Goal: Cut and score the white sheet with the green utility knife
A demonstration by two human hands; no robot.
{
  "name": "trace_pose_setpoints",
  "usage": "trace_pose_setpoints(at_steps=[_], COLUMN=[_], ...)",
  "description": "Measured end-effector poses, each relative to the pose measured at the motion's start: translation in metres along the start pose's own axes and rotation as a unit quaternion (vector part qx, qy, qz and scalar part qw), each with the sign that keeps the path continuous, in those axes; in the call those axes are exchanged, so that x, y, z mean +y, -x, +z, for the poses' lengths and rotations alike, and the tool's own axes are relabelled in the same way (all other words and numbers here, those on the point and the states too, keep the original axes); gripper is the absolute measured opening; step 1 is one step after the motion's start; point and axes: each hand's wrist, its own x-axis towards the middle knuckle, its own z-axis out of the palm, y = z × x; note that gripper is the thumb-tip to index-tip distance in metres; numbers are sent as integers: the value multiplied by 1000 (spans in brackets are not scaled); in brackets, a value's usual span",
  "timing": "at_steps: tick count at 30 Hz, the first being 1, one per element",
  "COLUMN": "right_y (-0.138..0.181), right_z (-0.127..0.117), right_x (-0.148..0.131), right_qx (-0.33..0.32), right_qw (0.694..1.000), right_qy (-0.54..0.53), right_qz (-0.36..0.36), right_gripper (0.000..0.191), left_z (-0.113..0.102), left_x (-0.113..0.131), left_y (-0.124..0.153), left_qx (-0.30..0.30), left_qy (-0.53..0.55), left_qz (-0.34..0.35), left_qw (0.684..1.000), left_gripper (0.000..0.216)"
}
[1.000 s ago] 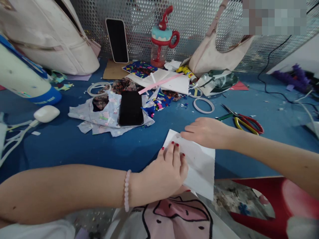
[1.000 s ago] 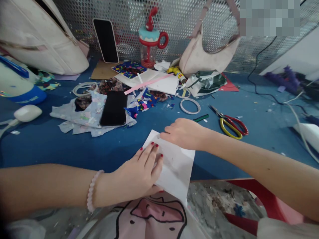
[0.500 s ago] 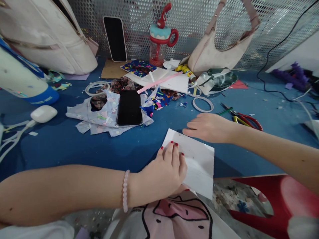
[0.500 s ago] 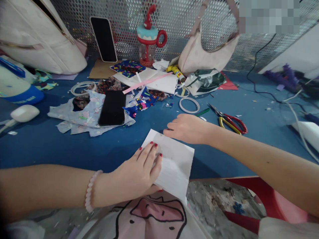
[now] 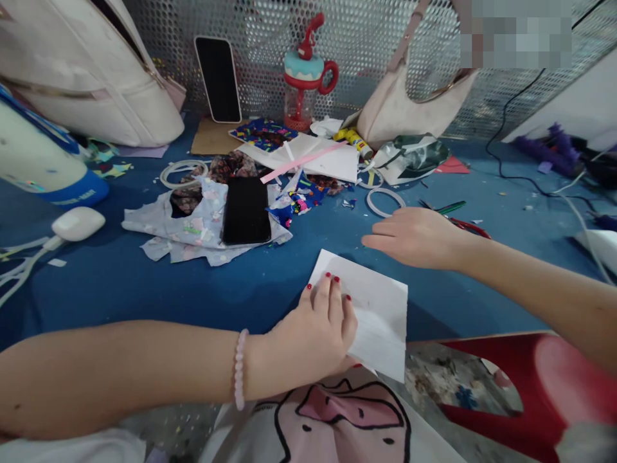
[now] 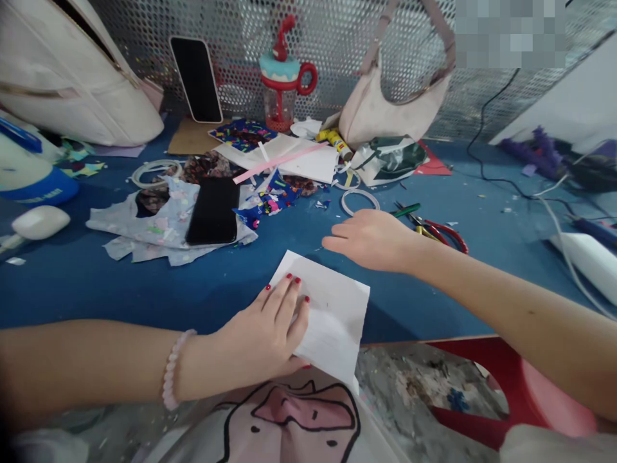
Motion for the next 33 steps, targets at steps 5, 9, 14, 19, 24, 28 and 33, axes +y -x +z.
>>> trace_pose_setpoints(at_steps=[5,9,14,19,24,28,33], right_y=[-22,-36,-40,-43,-46,-47,-48], right_z=[-9,-10,-11,-16,-19,-21,-23], right_x=[-21,-31,-34,-36,-39,-41,-39], right_qx=[-17,-39,-45,-55,-64,-85,-97], right_qw=[998,996,995,995,994,993,993], right_qy=[-42,-70,-83,-80,-72,-66,-56], right_qz=[40,43,40,38,47,49,36], right_gripper=[21,20,20,20,19,18,16], left_z=[1,3,2,0,0,-1,1], left_x=[0,0,1,0,0,1,0], left_y=[0,0,0,0,0,0,0], left_qx=[2,7,7,2,-3,-15,-9], left_qy=[0,-2,-7,-4,-7,-5,-5], left_qz=[-1,1,0,3,7,7,4], left_qw=[1000,1000,1000,1000,1000,1000,1000], left_gripper=[69,67,65,66,66,67,68])
